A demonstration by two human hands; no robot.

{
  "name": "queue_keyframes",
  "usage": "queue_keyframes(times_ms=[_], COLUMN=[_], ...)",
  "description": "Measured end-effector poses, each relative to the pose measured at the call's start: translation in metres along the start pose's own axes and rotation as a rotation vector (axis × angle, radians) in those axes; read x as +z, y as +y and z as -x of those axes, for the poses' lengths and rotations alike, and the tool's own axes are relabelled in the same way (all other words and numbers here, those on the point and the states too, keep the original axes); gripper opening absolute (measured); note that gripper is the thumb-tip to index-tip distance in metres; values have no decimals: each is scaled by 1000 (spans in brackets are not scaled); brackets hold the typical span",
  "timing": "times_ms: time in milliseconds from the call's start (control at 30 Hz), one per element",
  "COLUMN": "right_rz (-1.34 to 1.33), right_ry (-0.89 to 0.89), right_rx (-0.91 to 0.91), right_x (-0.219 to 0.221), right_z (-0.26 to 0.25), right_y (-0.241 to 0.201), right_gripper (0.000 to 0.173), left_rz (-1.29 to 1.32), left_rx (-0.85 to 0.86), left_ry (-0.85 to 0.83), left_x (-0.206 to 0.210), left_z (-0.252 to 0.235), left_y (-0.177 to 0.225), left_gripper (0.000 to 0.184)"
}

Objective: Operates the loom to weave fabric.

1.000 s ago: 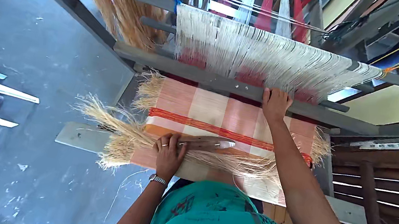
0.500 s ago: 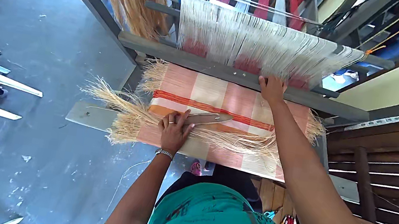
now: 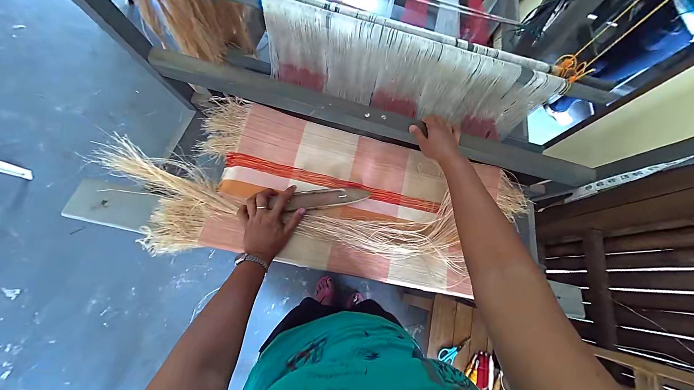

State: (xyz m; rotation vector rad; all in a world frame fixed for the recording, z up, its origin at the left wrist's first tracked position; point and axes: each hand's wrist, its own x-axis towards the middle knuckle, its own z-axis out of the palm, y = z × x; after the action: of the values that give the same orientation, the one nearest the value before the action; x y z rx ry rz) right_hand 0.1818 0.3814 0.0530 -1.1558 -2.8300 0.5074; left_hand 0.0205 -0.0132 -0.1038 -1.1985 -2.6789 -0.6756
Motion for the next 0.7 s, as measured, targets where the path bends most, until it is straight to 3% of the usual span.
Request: queue_keyframes(times_ms=[700], right_rz=[13], right_ry=[80], right_rx=[-85], right_x=[9], right_z=[2], right_y=[5], right_gripper=[65], left_rz=[-67], left_rx=[-38], left_ry=[-38], left_x=[-4], left_z=[-1], left_y=[2], left_gripper=[64])
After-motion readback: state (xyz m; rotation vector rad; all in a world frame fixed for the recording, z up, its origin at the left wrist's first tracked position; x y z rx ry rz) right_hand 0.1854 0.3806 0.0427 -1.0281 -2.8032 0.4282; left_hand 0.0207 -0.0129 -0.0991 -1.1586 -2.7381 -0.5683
